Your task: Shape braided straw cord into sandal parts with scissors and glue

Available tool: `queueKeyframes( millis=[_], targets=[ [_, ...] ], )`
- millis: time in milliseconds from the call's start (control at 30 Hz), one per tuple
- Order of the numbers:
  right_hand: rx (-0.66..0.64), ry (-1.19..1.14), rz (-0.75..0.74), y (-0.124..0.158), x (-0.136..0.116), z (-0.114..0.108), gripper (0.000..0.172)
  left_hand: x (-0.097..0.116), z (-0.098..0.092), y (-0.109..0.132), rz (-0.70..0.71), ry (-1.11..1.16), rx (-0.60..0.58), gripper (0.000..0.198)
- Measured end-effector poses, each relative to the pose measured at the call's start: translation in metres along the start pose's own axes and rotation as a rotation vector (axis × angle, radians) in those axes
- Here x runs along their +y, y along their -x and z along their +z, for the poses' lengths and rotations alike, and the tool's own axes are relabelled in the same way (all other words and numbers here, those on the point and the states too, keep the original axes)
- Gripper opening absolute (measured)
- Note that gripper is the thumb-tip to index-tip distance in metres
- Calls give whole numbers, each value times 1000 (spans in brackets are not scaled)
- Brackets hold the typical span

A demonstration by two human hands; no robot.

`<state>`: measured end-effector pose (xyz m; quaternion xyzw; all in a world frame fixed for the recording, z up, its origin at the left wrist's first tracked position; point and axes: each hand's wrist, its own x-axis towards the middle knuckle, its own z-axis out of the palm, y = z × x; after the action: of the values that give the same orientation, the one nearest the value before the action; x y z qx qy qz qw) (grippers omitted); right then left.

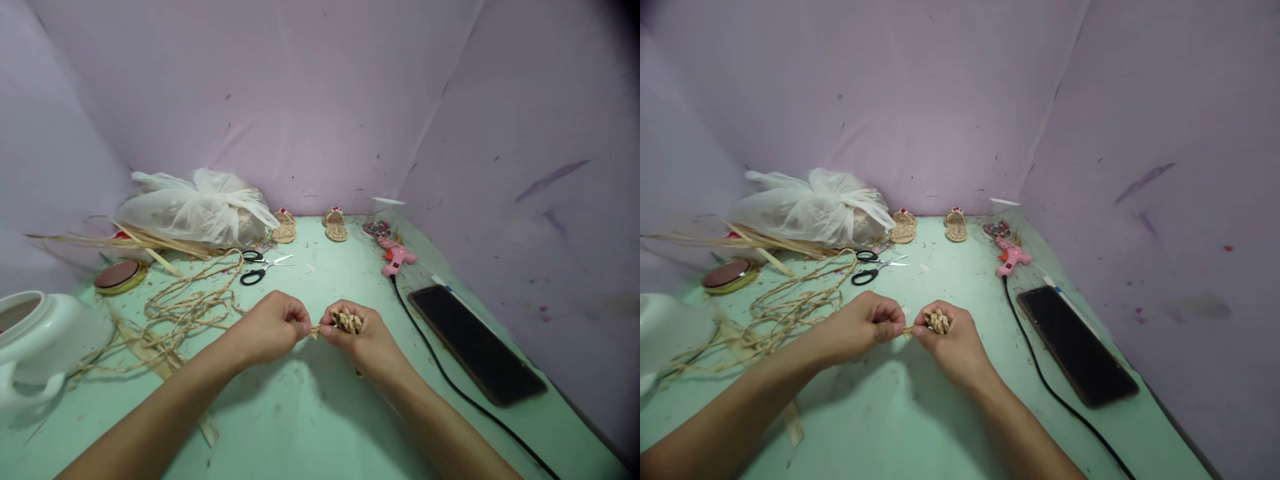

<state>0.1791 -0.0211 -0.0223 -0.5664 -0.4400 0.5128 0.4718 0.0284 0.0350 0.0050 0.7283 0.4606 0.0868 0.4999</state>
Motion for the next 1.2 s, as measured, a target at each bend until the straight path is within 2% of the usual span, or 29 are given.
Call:
queueKeyframes(
  millis=[200, 500, 733, 900, 967, 1100, 1200],
  targets=[
    [-92, 37, -77, 1, 0, 1, 12, 2, -1, 2, -73, 113, -41, 9],
    [-36, 191, -234, 1, 10, 1, 7, 4, -1, 2, -74, 181, -73, 9],
    [-18, 232, -230, 1, 8, -1, 10, -3, -4, 1, -30, 91, -58, 11],
    [-1, 215, -185, -2, 11, -1, 7, -1, -15, 4, 0, -14, -38, 18],
    [17, 198, -152, -4, 13, -2, 8, -2, -23, 3, 14, -140, 33, 20],
    [64, 91, -13, -7, 13, -3, 13, -16, -37, -8, -4, -567, 329, 20],
    [84, 34, 63, -7, 9, -3, 14, -30, -40, -18, -50, -738, 458, 21]
  ],
)
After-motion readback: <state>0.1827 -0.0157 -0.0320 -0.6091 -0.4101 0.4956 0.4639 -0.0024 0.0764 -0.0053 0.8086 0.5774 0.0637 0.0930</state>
